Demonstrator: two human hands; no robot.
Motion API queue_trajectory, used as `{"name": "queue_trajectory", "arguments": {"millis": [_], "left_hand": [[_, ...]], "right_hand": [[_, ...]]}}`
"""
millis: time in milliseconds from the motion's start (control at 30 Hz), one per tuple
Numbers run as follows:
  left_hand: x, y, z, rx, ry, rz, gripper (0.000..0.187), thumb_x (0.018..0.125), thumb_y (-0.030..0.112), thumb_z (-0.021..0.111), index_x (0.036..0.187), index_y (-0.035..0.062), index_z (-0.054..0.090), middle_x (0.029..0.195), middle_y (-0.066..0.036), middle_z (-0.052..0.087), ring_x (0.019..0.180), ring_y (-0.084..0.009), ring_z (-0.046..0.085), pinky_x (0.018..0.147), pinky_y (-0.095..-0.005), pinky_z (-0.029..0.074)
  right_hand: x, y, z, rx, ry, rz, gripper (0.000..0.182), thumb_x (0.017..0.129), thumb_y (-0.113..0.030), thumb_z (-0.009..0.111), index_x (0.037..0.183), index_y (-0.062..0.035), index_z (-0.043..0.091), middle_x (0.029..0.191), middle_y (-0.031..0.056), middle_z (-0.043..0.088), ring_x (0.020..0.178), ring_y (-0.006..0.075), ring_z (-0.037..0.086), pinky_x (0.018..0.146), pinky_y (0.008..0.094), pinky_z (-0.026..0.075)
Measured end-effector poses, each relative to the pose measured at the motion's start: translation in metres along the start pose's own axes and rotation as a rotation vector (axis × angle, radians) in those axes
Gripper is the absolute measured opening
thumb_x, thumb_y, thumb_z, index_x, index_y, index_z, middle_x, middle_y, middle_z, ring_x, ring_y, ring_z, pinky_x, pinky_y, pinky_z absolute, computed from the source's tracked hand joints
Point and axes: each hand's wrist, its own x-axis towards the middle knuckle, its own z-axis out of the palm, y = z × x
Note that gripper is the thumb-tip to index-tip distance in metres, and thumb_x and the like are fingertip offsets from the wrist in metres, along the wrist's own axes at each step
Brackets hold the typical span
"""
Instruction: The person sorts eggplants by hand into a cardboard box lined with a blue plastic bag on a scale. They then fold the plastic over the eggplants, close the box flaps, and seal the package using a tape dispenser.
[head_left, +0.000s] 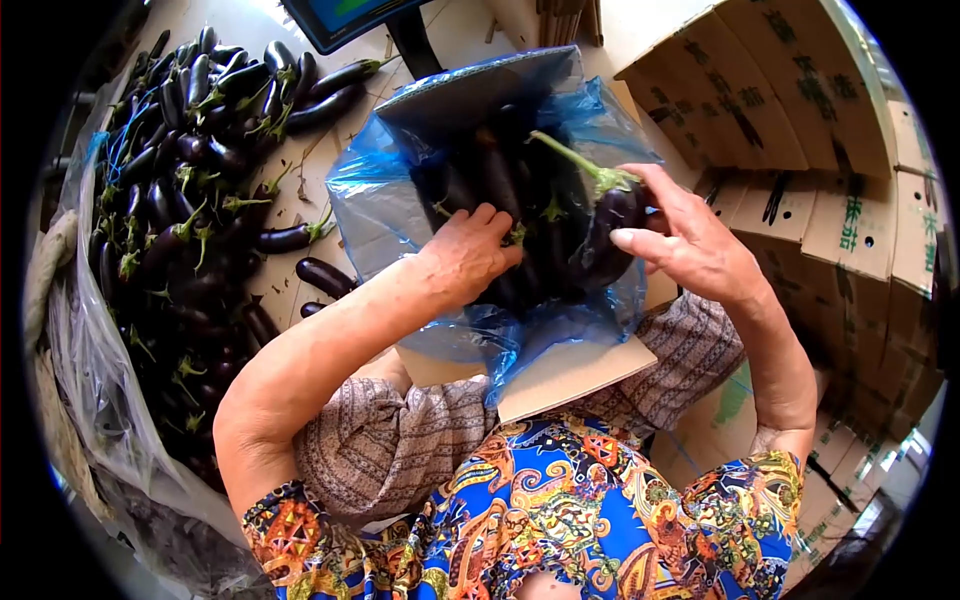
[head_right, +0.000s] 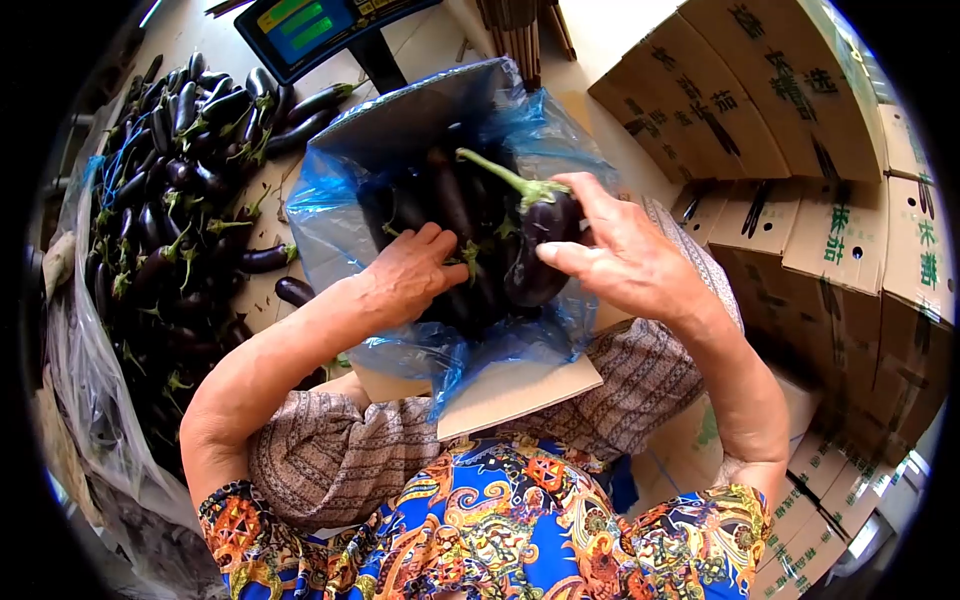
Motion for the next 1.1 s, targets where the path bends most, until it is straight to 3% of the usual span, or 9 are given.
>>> {"name": "queue_trajectory", "arguments": {"millis": [100,300,600,667,767,867,933,1000,1100], "left_hand": [[-0.003,0.002,0.004,-0.053,-0.003,-0.020,0.038,0.072,0.004,0.067,0.109,0.0098,0.061,0.107,-0.015,0.052,0.102,-0.0314,0.052,0.086,-0.0382,0.047],[-0.004,0.005,-0.002,-0.030,-0.033,-0.024,0.030,0.075,0.002,0.064,0.103,0.0086,0.062,0.104,-0.014,0.053,0.101,-0.0318,0.052,0.087,-0.0390,0.047],[-0.020,0.003,-0.009,-0.107,0.047,-0.015,0.024,0.073,0.005,0.066,0.097,0.0040,0.063,0.102,-0.014,0.055,0.099,-0.0312,0.056,0.083,-0.0390,0.051],[-0.020,0.002,-0.006,-0.110,0.064,-0.010,0.025,0.072,0.005,0.066,0.097,0.0038,0.062,0.100,-0.014,0.055,0.098,-0.0307,0.057,0.082,-0.0392,0.052],[-0.021,0.001,-0.006,-0.109,0.075,-0.018,0.025,0.072,0.005,0.067,0.097,0.0041,0.062,0.099,-0.013,0.056,0.097,-0.0302,0.057,0.082,-0.0393,0.052],[-0.020,0.004,-0.006,-0.088,0.086,-0.022,0.025,0.073,0.006,0.066,0.097,0.0043,0.062,0.098,-0.013,0.056,0.097,-0.0300,0.057,0.081,-0.0392,0.052],[-0.021,0.003,-0.004,-0.087,0.087,-0.031,0.025,0.073,0.006,0.066,0.097,0.0044,0.062,0.097,-0.013,0.056,0.096,-0.0299,0.058,0.081,-0.0390,0.052],[-0.022,0.003,-0.003,-0.086,0.140,-0.004,0.022,0.073,0.006,0.066,0.095,0.0042,0.061,0.095,-0.013,0.056,0.094,-0.0296,0.058,0.081,-0.0387,0.051],[-0.024,0.003,-0.003,-0.103,0.131,0.002,0.019,0.073,0.006,0.065,0.091,0.0037,0.061,0.093,-0.013,0.056,0.092,-0.0289,0.058,0.080,-0.0383,0.051]], "right_hand": [[0.016,0.008,0.015,-0.111,-0.099,-0.005,0.054,0.087,-0.026,0.065,0.130,-0.0029,0.042,0.098,0.0247,0.066,0.092,0.0385,0.066,0.083,0.0449,0.049],[0.042,0.034,0.051,-0.034,-0.286,0.178,0.055,0.082,-0.023,0.064,0.120,0.0091,0.041,0.090,0.0304,0.064,0.087,0.0394,0.065,0.081,0.0459,0.049],[0.040,0.023,0.033,-0.038,-0.049,0.054,0.062,0.084,-0.030,0.068,0.129,0.0027,0.041,0.095,0.0230,0.065,0.089,0.0278,0.067,0.076,0.0389,0.052],[0.034,0.003,0.024,-0.134,0.016,0.060,0.058,0.082,-0.021,0.072,0.127,0.0005,0.042,0.101,0.0225,0.065,0.091,0.0273,0.067,0.079,0.0364,0.054],[0.022,-0.008,0.032,0.055,0.217,-0.228,0.055,0.080,-0.009,0.075,0.123,-0.0017,0.043,0.111,0.0224,0.064,0.096,0.0303,0.067,0.084,0.0357,0.055],[0.042,0.011,0.047,-0.174,0.425,-0.687,0.051,0.078,0.000,0.074,0.119,-0.0024,0.044,0.119,0.0214,0.061,0.099,0.0359,0.067,0.088,0.0380,0.056],[0.070,0.030,0.044,-0.602,0.472,-1.026,0.035,0.079,0.002,0.064,0.112,-0.0031,0.050,0.127,0.0211,0.058,0.115,0.0374,0.059,0.096,0.0408,0.053],[0.074,0.041,0.053,-1.059,0.404,-0.904,0.028,0.078,-0.004,0.060,0.106,-0.0048,0.055,0.125,0.0190,0.058,0.120,0.0339,0.054,0.094,0.0382,0.053],[0.067,0.067,0.070,-1.223,0.214,-0.704,0.022,0.075,-0.012,0.059,0.092,-0.0021,0.067,0.108,0.0146,0.062,0.116,0.0303,0.052,0.097,0.0390,0.044]]}}
